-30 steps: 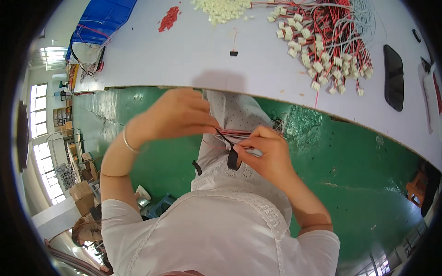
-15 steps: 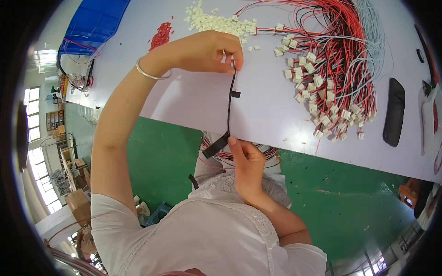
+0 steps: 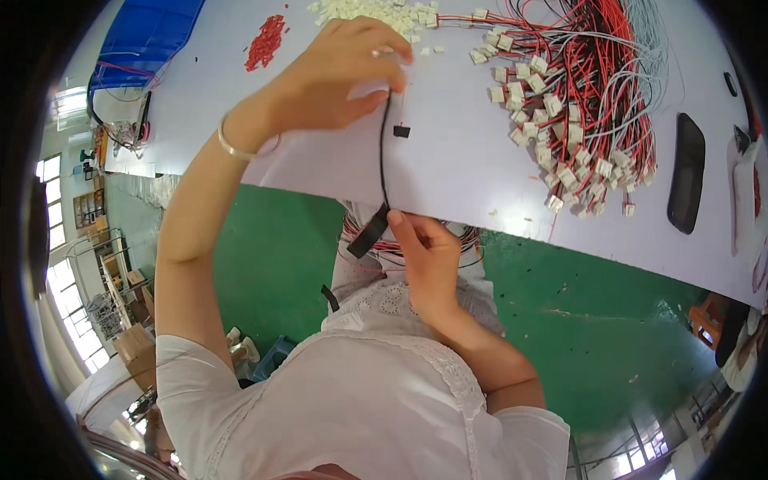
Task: The person is assembling wiring harnesses by attaching connectors to wire ends and wrapping wire bundles with tape.
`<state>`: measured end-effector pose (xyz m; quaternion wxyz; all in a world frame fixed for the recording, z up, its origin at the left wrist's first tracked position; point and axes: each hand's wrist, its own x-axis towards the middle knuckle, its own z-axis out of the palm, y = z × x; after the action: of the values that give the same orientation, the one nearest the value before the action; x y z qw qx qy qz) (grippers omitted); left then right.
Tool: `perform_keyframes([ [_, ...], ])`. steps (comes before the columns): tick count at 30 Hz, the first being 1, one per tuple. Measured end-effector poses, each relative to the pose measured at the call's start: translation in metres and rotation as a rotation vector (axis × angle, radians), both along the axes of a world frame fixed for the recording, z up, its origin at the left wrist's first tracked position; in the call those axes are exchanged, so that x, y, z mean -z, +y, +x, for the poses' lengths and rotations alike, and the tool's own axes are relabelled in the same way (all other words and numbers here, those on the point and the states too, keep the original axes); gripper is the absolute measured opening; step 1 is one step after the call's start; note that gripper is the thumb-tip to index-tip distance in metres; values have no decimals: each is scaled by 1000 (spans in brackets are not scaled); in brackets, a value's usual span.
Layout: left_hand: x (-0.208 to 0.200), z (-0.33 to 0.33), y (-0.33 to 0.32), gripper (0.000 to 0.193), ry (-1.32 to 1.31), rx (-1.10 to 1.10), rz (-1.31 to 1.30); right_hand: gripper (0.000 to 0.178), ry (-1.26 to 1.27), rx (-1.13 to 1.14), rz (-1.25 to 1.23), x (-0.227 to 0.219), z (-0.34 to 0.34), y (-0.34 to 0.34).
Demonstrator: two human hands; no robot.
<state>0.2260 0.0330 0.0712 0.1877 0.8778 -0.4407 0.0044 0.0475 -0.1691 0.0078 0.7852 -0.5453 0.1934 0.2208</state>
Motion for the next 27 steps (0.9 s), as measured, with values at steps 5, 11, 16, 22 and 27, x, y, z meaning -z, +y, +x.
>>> perform_keyframes([
  [5, -25, -130, -30, 27, 164, -47, 59, 8, -196, -190, -22, -4, -3, -19],
  [11, -10, -238, -53, 14, 471, -600, -307, 11, -658, -622, -206, -32, -1, -56],
  [16, 15, -293, -63, 9, 598, -901, -567, 15, -1285, -391, -695, -28, -12, -60],
  [22, 46, -325, -95, 7, 326, -1108, -749, 12, -824, -512, -337, -12, -82, -48],
  [27, 69, -338, -100, 5, 24, -1006, -560, 19, -489, -493, -194, 34, -99, -40],
])
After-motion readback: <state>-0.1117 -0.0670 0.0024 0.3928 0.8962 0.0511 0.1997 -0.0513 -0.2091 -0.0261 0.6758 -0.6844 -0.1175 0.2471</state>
